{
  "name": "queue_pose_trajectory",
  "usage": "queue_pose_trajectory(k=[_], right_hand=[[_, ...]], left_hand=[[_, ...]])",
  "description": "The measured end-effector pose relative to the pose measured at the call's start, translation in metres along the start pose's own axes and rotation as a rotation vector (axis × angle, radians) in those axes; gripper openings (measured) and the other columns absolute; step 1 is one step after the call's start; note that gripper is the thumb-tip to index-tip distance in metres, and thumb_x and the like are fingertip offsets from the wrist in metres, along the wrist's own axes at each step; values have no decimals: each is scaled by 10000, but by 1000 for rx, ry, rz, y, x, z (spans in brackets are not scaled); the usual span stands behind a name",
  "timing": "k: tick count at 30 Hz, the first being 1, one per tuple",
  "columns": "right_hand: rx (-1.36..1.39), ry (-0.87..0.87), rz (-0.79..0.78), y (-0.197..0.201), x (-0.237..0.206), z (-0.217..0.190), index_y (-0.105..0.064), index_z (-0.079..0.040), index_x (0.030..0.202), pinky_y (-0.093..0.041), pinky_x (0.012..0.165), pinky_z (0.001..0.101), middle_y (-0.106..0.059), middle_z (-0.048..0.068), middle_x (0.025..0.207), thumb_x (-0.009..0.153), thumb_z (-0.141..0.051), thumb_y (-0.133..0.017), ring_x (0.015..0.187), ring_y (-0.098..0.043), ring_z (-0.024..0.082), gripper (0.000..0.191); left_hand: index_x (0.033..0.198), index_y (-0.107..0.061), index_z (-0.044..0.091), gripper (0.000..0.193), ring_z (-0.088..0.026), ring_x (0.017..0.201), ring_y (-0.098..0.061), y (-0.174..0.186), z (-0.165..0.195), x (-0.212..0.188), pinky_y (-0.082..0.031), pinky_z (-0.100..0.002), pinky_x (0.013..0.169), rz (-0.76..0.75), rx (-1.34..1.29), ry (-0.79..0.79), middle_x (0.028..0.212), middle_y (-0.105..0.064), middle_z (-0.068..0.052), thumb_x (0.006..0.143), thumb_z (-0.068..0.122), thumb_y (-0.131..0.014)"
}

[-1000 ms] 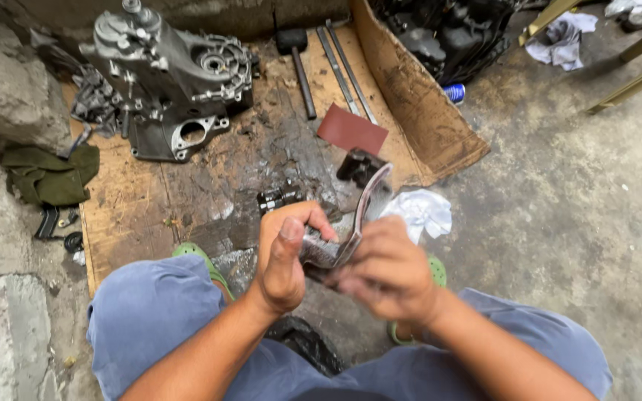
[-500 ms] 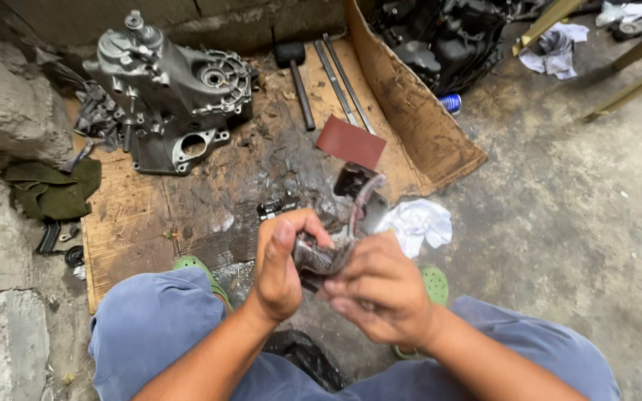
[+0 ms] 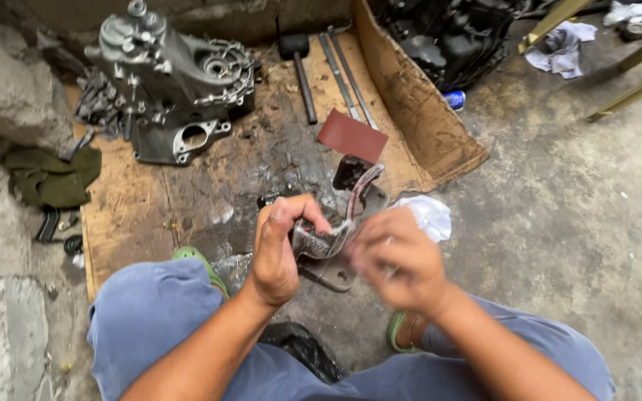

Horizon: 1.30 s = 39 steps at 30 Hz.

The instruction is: The person cleans a metal part by spraying it with liquid from a yellow bottle and scrubbing it with a sanding block. They repeat this process multiple times, turning the part over to clean different sides.

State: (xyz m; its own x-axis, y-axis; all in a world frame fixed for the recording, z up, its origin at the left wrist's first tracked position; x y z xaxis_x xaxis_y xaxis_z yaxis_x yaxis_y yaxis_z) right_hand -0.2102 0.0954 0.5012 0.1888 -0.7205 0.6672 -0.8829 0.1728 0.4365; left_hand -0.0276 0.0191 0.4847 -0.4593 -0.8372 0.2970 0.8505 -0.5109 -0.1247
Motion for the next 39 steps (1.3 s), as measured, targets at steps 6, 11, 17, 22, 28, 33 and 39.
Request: queue_pose_trajectory(k=[6, 11, 17, 22, 28, 33, 39], right_hand=[[-112, -49, -3, 0, -1, 3, -725, -87, 899, -495, 869, 364, -699, 38, 965, 832, -61, -819, 959, -671, 238, 118], [31, 155, -97, -6, 2, -10, -744, -109, 931, -474, 855, 368, -730, 13, 994, 837, -118, -841, 931, -681, 209, 135], [67, 37, -112, 0, -1, 1, -780, -96, 951, -502, 899, 364, -738, 8, 979, 839, -94, -809, 965, -698, 211, 116], [-7, -195, 177, 14, -22, 40, -747, -26, 948, -554, 948, 349, -716, 69, 1058, 934, -30, -725, 1046, -682, 220, 27], [426, -605, 500, 14, -55, 61, -702, 19, 1114, -552, 966, 362, -683, 110, 1151, 1109, -195, -557, 1062, -674, 203, 258], [1015, -1075, 764, 16, -62, 67, -630, -20, 1254, -542, 897, 398, -690, 115, 1130, 1063, -323, -507, 1007, -691, 221, 379], [753, -787, 663, 21, -53, 54, -640, -4, 1261, -544, 1038, 404, -703, 110, 1218, 1041, -159, -551, 1129, -681, 229, 284]], left_hand=[[803, -600, -10, 696, -148, 737, -536, 0, -2, -1, -419, -293, 706, -8, 2, 42, 761, -613, -75, 1035, 593, -341], [799, -590, -10, 679, -157, 753, -566, -2, -1, 3, -437, -298, 732, -20, -27, -73, 775, -629, -81, 1057, 568, -344], [797, -586, -12, 661, -151, 735, -532, -1, -3, 6, -419, -291, 715, 36, 35, -19, 759, -610, -79, 1052, 549, -346], [804, -579, -10, 698, -168, 753, -534, 5, -4, 3, -424, -306, 739, 55, -180, 68, 778, -599, -89, 1064, 592, -340], [831, -572, 1, 709, -185, 766, -530, 13, -7, 1, -427, -329, 750, 29, -464, 159, 811, -593, -108, 1048, 644, -369], [823, -570, 9, 716, -180, 757, -527, 14, -12, 2, -424, -325, 746, 42, -464, 192, 800, -591, -105, 1034, 664, -376], [806, -572, 12, 711, -178, 748, -531, 14, -18, 0, -426, -320, 744, 82, -461, 210, 789, -597, -100, 1044, 647, -361]])
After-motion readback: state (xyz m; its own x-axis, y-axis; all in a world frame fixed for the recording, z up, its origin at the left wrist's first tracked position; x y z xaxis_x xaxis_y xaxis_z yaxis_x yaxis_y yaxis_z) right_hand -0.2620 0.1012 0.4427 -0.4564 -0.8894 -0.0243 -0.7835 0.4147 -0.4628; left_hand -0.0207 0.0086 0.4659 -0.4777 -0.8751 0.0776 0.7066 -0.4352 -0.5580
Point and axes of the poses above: each hand's wrist, its own x-axis towards the middle knuckle, its own y-axis out of the back of the hand, z = x × y, the point moved 2 cm from there along x, towards the middle knuckle
